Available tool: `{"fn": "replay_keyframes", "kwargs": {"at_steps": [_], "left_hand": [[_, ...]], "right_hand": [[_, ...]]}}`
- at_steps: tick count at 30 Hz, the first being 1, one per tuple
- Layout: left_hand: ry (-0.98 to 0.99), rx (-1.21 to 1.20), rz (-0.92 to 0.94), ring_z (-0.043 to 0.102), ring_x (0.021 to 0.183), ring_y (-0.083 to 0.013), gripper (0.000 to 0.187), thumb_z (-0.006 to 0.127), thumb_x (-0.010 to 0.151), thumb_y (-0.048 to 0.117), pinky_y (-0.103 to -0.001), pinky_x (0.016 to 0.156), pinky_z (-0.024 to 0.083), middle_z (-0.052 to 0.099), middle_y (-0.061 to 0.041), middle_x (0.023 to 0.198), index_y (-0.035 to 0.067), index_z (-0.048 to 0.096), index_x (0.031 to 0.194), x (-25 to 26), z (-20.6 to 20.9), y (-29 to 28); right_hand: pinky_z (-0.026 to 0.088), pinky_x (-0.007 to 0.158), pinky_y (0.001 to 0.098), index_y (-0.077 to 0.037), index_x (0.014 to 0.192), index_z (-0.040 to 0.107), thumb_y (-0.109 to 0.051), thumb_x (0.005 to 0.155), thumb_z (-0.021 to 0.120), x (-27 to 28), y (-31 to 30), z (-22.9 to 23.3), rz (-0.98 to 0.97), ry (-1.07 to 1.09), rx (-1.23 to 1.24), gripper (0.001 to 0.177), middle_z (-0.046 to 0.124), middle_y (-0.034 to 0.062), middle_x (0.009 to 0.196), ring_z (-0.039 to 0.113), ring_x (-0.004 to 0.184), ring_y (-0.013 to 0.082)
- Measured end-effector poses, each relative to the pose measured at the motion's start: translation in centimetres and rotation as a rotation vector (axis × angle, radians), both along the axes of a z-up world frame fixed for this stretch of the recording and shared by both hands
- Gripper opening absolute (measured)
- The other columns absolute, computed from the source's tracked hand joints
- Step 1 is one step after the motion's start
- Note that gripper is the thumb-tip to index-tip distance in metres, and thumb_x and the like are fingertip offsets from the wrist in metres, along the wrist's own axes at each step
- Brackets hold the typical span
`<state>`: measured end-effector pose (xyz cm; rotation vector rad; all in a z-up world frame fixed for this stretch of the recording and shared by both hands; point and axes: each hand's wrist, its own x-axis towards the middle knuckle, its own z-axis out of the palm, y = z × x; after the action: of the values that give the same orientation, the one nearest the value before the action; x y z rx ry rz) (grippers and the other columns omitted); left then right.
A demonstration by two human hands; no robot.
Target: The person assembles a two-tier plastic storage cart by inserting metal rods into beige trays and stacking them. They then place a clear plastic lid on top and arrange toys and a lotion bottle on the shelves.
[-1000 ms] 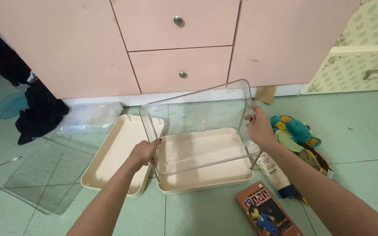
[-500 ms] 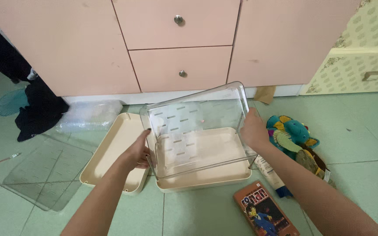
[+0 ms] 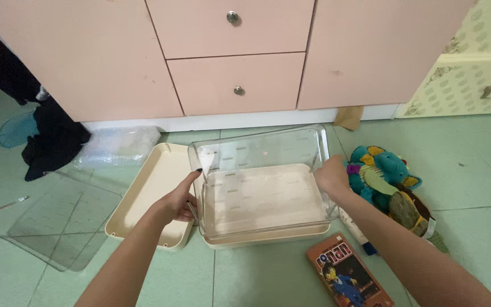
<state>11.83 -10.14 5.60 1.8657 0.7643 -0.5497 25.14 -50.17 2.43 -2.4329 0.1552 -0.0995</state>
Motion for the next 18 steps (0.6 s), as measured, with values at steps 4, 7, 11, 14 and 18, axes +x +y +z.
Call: {"fn": "replay_keyframes", "kwargs": {"at_steps": [4,7,11,14,18], "left_hand": [[0.056,-0.032,0.041,0.067,0.078,-0.0261,0.116,0.037,0.073,0.093,-0.037,0.071,0.059,0.070,-0.021,0.096,-0.012,0.071,0.111,0.2,-0.3,0.2],[0.042,-0.054,0.013,0.068,0.074,-0.0260,0.115,0.033,0.075,0.092,-0.038,0.071,0.059,0.071,-0.022,0.093,-0.012,0.073,0.102,0.2,-0.6,0.1],[0.035,-0.078,-0.030,0.067,0.077,-0.0277,0.112,0.025,0.080,0.092,-0.042,0.077,0.053,0.071,-0.024,0.092,-0.008,0.074,0.093,-0.2,0.2,-0.1],[-0.026,-0.259,-0.048,0.069,0.098,-0.0280,0.101,0.026,0.082,0.087,-0.045,0.095,0.053,0.071,-0.019,0.105,0.000,0.073,0.101,-1.2,2.1,0.5],[-0.178,-0.399,-0.064,0.061,0.116,-0.0265,0.097,0.021,0.083,0.083,-0.045,0.103,0.045,0.072,-0.010,0.123,0.009,0.073,0.118,-2.8,4.3,1.5]], "right_hand": [[0.053,0.088,0.0518,0.009,0.119,0.048,-0.008,0.090,0.062,-0.5,0.3,0.4,-0.022,-0.014,0.011,0.036,0.067,0.0330,0.107,0.067,0.104,0.0477],[0.052,0.087,0.0522,0.005,0.115,0.053,-0.009,0.091,0.061,-1.5,0.6,1.9,0.038,-0.177,0.058,0.029,0.068,0.0306,0.103,0.066,0.101,0.0475],[0.053,0.082,0.0513,0.003,0.115,0.052,-0.011,0.094,0.060,-3.0,1.0,5.2,0.064,-0.210,0.112,0.027,0.069,0.0279,0.095,0.067,0.092,0.0445],[0.054,0.078,0.0499,0.004,0.116,0.049,-0.010,0.095,0.059,-4.2,0.0,8.0,0.104,-0.192,0.086,0.027,0.068,0.0266,0.095,0.070,0.090,0.0412],[0.055,0.077,0.0475,0.005,0.116,0.048,-0.006,0.095,0.051,-6.3,-1.8,10.8,0.187,-0.281,0.127,0.024,0.072,0.0225,0.093,0.073,0.088,0.0372]]}}
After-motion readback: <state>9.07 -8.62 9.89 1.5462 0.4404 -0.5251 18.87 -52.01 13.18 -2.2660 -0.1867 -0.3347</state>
